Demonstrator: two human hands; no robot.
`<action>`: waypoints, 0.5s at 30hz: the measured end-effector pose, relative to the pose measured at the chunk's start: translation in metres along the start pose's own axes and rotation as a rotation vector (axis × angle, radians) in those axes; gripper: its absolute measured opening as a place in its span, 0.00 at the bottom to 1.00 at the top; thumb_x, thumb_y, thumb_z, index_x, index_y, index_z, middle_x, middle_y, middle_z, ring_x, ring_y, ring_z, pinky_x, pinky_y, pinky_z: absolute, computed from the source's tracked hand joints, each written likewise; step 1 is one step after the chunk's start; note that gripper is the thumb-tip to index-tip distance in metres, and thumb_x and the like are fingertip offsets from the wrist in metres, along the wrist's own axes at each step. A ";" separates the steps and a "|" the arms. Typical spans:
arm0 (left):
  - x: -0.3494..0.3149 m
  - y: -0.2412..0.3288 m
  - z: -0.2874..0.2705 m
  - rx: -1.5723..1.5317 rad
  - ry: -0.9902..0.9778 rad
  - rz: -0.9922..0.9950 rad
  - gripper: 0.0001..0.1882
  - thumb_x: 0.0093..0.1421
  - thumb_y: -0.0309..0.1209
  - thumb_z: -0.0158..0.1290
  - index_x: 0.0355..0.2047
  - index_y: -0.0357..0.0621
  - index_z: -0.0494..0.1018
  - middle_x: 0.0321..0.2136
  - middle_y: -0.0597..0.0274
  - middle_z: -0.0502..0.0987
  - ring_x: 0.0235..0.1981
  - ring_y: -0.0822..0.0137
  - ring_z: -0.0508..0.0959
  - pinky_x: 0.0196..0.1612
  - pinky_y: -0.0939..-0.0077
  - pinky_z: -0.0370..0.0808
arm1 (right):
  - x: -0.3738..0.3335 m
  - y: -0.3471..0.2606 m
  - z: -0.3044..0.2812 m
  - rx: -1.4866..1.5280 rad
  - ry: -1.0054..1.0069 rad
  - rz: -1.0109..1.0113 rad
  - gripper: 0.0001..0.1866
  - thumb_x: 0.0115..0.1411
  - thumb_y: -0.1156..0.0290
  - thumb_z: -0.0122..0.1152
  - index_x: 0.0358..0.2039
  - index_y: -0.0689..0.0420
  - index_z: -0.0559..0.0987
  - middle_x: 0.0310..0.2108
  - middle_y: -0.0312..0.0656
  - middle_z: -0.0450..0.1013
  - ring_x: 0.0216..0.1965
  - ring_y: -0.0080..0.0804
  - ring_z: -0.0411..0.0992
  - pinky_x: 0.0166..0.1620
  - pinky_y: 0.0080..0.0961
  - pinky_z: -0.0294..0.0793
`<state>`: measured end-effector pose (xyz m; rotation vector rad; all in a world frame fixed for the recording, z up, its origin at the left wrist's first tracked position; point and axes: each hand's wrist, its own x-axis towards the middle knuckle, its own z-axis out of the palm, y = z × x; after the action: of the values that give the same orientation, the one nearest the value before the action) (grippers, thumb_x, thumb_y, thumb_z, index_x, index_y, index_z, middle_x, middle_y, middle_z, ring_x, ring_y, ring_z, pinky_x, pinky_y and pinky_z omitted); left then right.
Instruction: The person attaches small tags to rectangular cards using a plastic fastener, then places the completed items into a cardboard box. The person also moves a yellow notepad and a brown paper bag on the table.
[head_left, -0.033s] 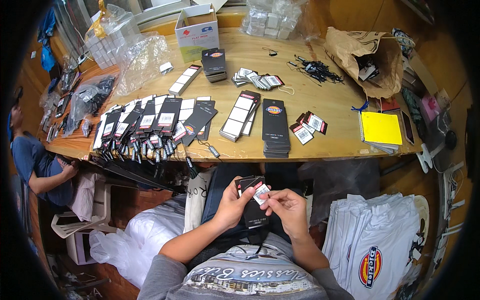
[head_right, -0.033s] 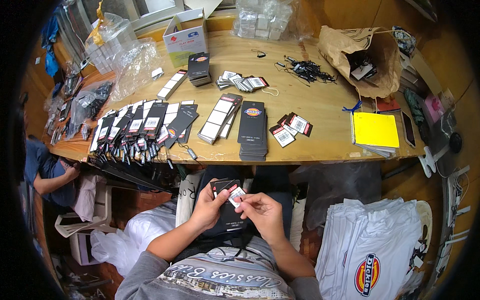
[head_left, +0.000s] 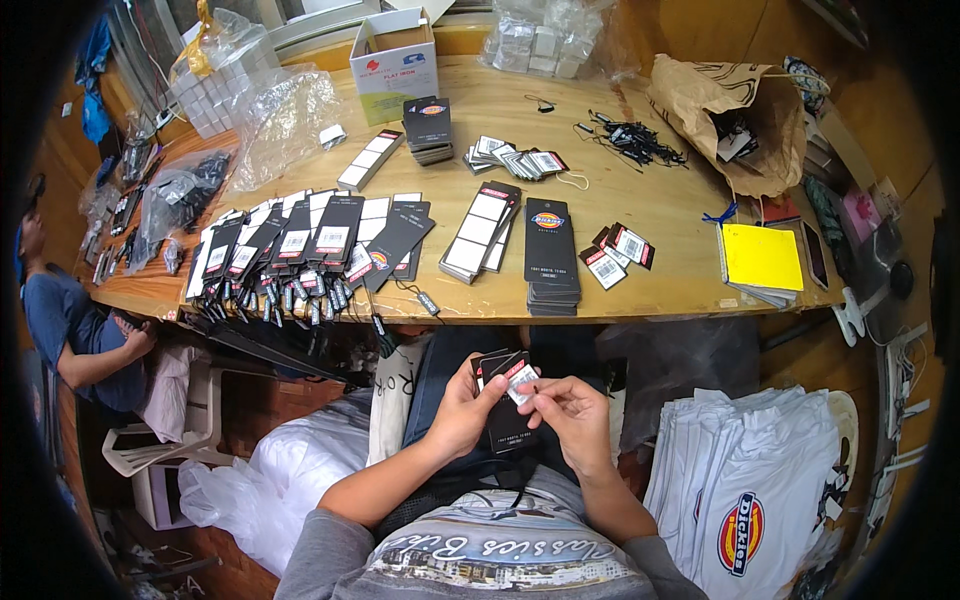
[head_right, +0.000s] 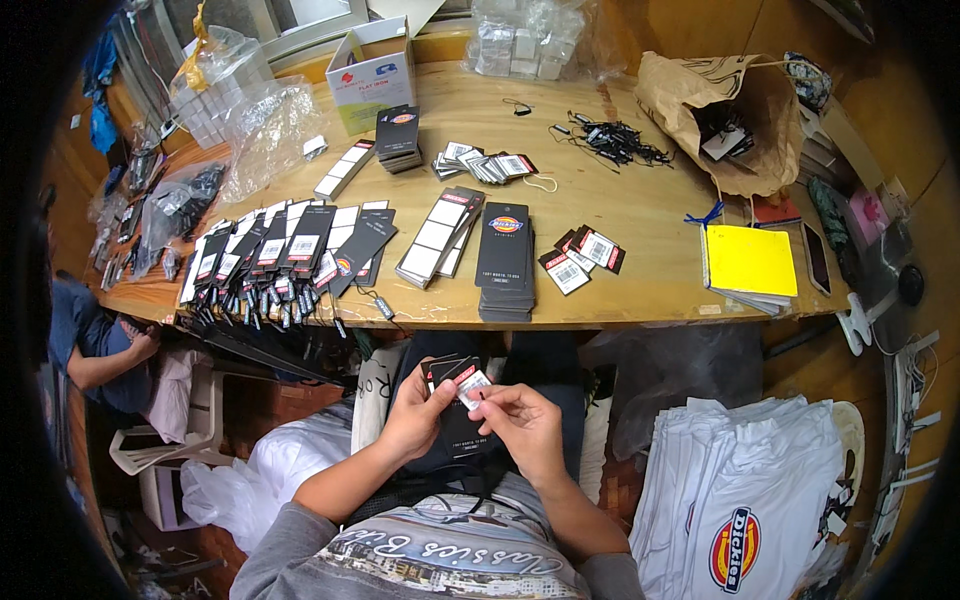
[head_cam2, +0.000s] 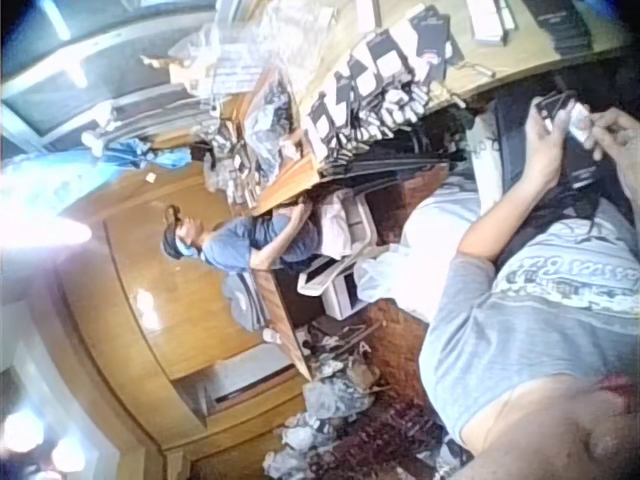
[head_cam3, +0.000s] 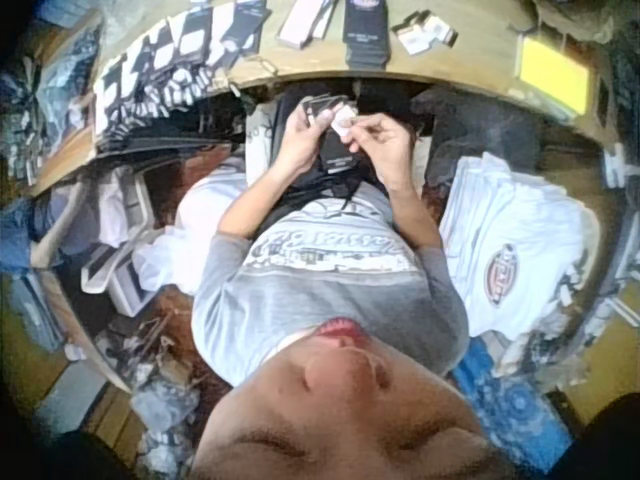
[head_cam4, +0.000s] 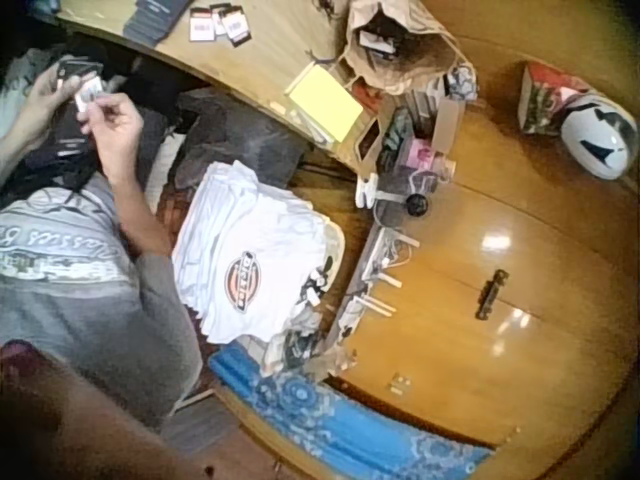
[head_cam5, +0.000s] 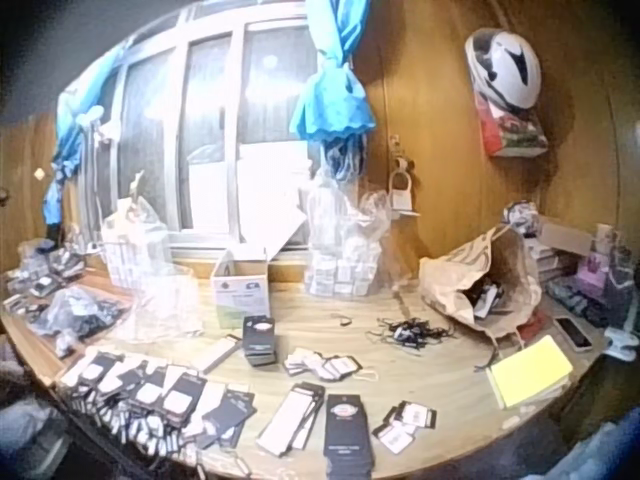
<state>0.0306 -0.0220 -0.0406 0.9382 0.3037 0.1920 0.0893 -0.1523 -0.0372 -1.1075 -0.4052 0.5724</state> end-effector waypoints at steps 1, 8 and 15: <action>0.000 -0.001 -0.001 -0.010 0.012 0.004 0.11 0.56 0.22 0.41 0.40 0.39 0.59 0.34 0.58 0.71 0.36 0.71 0.71 0.41 0.79 0.69 | 0.001 0.002 0.001 -0.001 0.009 -0.001 0.03 0.51 0.81 0.50 0.28 0.66 0.70 0.33 0.48 0.70 0.28 0.23 0.70 0.27 0.13 0.70; -0.001 -0.002 -0.006 0.269 0.137 0.127 0.11 0.50 0.20 0.49 0.35 0.36 0.66 0.29 0.64 0.73 0.30 0.79 0.70 0.35 0.86 0.67 | 0.003 -0.004 0.000 -0.234 0.052 -0.014 0.03 0.50 0.80 0.53 0.27 0.66 0.71 0.27 0.39 0.68 0.24 0.15 0.65 0.25 0.10 0.64; -0.006 0.009 0.001 0.606 0.174 0.301 0.10 0.45 0.20 0.53 0.31 0.34 0.69 0.25 0.64 0.74 0.27 0.80 0.72 0.32 0.87 0.69 | 0.013 -0.011 0.000 -0.400 0.001 -0.115 0.03 0.47 0.80 0.56 0.22 0.63 0.70 0.30 0.36 0.60 0.29 0.16 0.61 0.31 0.10 0.61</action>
<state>0.0249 -0.0194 -0.0313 1.5727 0.3900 0.4764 0.1017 -0.1476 -0.0266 -1.4554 -0.5958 0.3973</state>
